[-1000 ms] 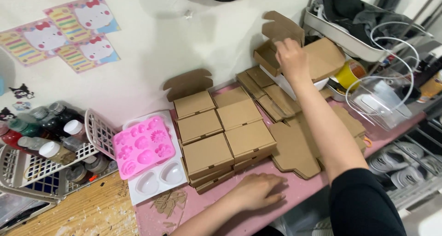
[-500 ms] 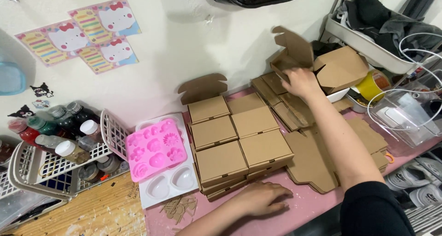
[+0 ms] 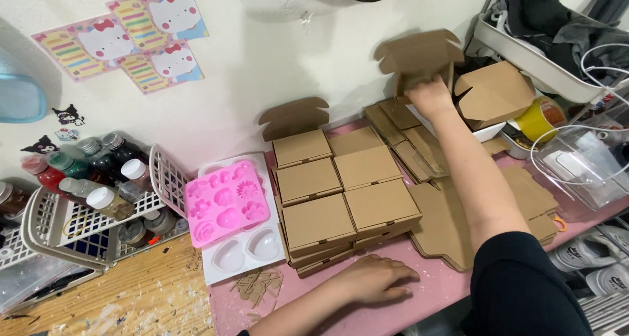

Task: Folding cardboard shipping boxes and placing small clear plastic items inside them.

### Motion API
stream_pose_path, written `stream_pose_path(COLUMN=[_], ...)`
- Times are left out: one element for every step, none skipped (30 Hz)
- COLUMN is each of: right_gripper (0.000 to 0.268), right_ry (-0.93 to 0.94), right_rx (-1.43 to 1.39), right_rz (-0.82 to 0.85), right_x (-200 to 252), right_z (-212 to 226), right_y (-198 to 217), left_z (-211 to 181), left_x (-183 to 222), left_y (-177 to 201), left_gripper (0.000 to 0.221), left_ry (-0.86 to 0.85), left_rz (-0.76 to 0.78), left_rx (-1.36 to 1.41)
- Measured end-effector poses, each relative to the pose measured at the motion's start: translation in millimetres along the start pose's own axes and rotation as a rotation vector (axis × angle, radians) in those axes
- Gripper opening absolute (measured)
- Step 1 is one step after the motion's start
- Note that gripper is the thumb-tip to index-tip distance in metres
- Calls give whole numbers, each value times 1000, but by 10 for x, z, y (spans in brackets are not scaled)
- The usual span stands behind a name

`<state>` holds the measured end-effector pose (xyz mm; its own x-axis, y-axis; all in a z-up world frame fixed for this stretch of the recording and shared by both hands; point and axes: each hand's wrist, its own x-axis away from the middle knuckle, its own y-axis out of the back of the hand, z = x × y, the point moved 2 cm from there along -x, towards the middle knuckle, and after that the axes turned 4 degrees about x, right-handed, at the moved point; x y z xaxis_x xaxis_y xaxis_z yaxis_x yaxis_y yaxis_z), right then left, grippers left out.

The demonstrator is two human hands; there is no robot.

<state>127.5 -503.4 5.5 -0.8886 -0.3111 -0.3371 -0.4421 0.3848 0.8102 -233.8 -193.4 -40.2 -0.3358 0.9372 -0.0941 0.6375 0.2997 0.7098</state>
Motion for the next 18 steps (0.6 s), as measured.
stream_pose_path(right_gripper=[24, 26, 28, 28, 29, 30, 30, 27, 24, 24, 33, 44, 44, 33, 27, 27, 30, 33], right_ry=[-3, -15, -27, -27, -21, -16, -19, -27, -34, -37, -45, -52, -52, -84, -115, -115, -108, -90], right_rx=[0, 75, 149, 150, 191, 234, 235, 200, 163, 161, 210, 267, 273, 252, 231, 232, 164, 92], right_rz=[1, 76, 151, 152, 222, 291, 292, 95, -103, -96, -33, 15, 7, -9, -25, -38, -83, -117], right_x=[43, 62, 82, 128, 176, 226, 277, 338, 408, 458, 509, 473, 474, 410, 334, 275, 206, 177], right_z=[3, -8, -19, -85, -153, -229, -301, -380, -461, -490, -519, -600, -704, -822, -946, -1012, -1078, -1112], right_y=[139, 275, 411, 434, 442, 453, 553, 691, 827, 859, 883, 946, 689, 452, 216, 76, -64, -228], left_z=[12, 28, 44, 54, 66, 84, 112, 125, 139, 130, 115, 125, 95, 77, 61, -70, -191, -348], left_x=[6, 2, -2, -1, -2, -4, -11, -27, -45, -15, 19, -2, 24, 40, 54, 152, 246, 352], left_y=[-15, -14, -13, -22, -30, -33, -38, -50, -65, -103, -137, -127, -140, -126, -110, 46, 194, 295], left_gripper=[45, 44, 44, 44, 43, 42, 42, 41, 40, 40, 40, 39, 39, 38, 37, 37, 36, 36], left_ry=[-2, -10, -19, -20, -15, -13, -16, -24, -33, -33, -49, -71, -75, -81, -87, -87, -68, -44], left_rz=[3, -14, -31, -30, -42, -52, -50, -67, -83, -77, -93, -122, -128, -124, -119, -126, -94, -66], left_rx=[0, -9, -17, -16, -22, -29, -29, -34, -40, -35, -36, -47, -54, -50, -45, -55, -21, 29])
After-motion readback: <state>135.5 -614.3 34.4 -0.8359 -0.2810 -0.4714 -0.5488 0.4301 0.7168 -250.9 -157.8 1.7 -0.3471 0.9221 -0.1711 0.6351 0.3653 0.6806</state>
